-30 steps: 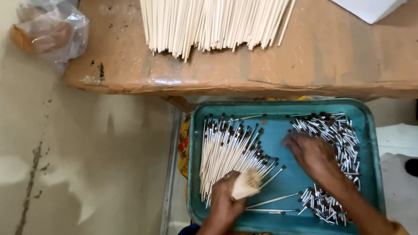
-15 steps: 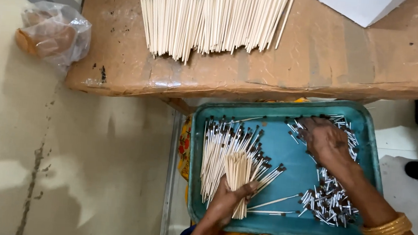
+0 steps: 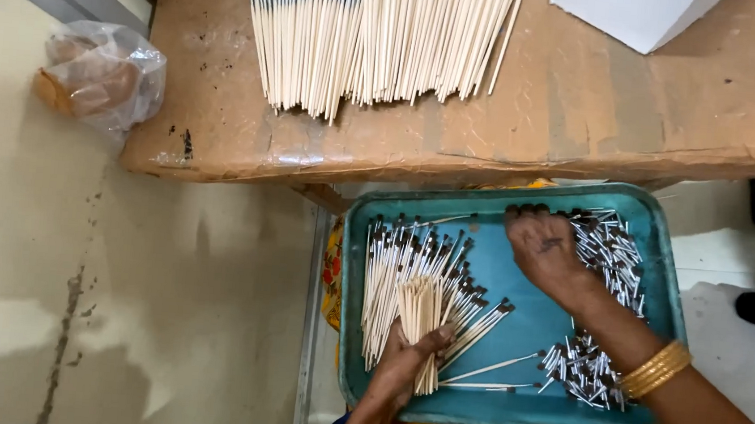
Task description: The recorder is sorting thin wooden sticks and attaching small metal tips to them in a manufacturing facility.
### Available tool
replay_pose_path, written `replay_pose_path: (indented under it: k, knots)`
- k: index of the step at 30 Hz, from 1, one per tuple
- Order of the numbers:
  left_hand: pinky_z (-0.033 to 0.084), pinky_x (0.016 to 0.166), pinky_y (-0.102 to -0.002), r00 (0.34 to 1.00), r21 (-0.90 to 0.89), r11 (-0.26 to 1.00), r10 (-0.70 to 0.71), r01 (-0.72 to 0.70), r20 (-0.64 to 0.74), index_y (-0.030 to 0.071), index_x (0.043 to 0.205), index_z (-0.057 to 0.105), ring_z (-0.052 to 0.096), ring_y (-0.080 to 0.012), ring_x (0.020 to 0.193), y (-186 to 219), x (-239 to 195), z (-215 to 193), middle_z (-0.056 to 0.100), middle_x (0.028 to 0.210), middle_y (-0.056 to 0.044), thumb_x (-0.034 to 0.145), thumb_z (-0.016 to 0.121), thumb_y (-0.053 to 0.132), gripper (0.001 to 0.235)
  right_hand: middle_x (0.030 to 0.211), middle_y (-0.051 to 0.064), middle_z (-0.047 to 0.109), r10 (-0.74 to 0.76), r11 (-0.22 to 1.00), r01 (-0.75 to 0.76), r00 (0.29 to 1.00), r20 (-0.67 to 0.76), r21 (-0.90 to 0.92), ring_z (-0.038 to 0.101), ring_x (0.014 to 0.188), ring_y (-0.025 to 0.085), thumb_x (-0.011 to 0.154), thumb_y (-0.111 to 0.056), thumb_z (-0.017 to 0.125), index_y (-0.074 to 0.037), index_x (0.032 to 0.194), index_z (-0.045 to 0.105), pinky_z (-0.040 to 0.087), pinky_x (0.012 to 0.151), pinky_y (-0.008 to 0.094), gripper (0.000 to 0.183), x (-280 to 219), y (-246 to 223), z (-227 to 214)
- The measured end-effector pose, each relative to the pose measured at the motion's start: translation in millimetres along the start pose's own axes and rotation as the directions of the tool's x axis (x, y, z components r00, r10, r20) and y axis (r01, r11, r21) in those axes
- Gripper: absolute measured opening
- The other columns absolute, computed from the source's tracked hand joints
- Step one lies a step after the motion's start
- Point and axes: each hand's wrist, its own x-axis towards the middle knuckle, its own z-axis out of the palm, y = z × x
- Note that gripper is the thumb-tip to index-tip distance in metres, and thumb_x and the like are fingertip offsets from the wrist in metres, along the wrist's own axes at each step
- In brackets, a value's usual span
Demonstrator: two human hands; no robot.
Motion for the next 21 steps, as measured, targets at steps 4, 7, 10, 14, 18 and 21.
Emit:
replay_pose_path:
  k: [4,7,10,14,18,21]
  knots:
    - [0.053,0.060,-0.029,1.000,-0.055,0.998,-0.031,0.031,-0.003,0.004,0.115,0.058,0.064,-0.0143,0.069,9.1,-2.7,10.8,0.073,0.089,-0.013,0.087,0.077,0.010,0.034,0.083,0.013,0.067,0.174,0.985,-0.165,0.953,0.247,-0.057,0.068,0.077,0.029,0.070,-0.003,0.065,-0.008,0.092,0.068,0.054,0.064,0.044,0.022,9.2,-6.6,-45.4]
    - [0.052,0.057,-0.030,0.997,-0.131,0.991,-0.027,0.037,0.075,0.004,0.118,0.059,0.061,-0.0138,0.067,8.2,1.0,19.4,0.071,0.088,-0.012,0.088,0.075,0.008,0.034,0.084,0.016,0.069,0.247,0.968,-0.250,0.958,0.145,0.002,0.069,0.080,0.035,0.077,-0.009,0.070,-0.007,0.095,0.070,0.055,0.063,0.045,0.018,10.8,-19.8,-90.5]
    - [0.047,0.053,-0.029,0.981,-0.259,0.963,-0.028,0.078,0.191,0.001,0.120,0.062,0.056,-0.0136,0.062,7.6,2.0,27.8,0.066,0.083,-0.010,0.090,0.076,0.007,0.034,0.100,0.017,0.074,0.425,0.811,-0.440,0.896,0.128,0.386,0.071,0.084,0.031,0.090,-0.016,0.072,-0.003,0.103,0.070,0.056,0.072,0.041,0.018,-11.3,-26.6,-95.5]
    - [0.044,0.052,-0.029,0.949,-0.394,0.896,-0.080,0.202,0.304,0.000,0.119,0.064,0.053,-0.0146,0.058,4.6,3.8,35.7,0.062,0.077,-0.010,0.091,0.077,0.008,0.032,0.096,0.015,0.073,0.456,-0.271,-0.566,0.636,0.622,0.778,0.075,0.085,0.023,0.096,-0.017,0.065,-0.005,0.103,0.065,0.060,0.067,0.034,0.014,-41.6,-39.6,-87.6]
    - [0.042,0.051,-0.028,0.935,-0.408,0.876,-0.118,0.257,0.335,0.001,0.118,0.065,0.053,-0.0144,0.059,2.7,2.1,35.6,0.060,0.076,-0.009,0.090,0.076,0.007,0.030,0.096,0.015,0.074,0.351,-0.562,-0.414,0.665,0.659,0.716,0.074,0.084,0.021,0.098,-0.017,0.063,-0.007,0.098,0.058,0.059,0.065,0.031,0.011,-46.7,-47.8,-94.3]
    - [0.041,0.052,-0.029,0.930,-0.410,0.871,-0.125,0.270,0.347,0.000,0.118,0.064,0.051,-0.0143,0.060,4.4,-0.4,35.5,0.058,0.076,-0.009,0.091,0.076,0.006,0.030,0.093,0.014,0.073,0.350,-0.541,-0.420,0.675,0.649,0.729,0.073,0.086,0.021,0.100,-0.016,0.063,-0.006,0.097,0.059,0.058,0.064,0.032,0.012,-46.3,-47.6,-97.3]
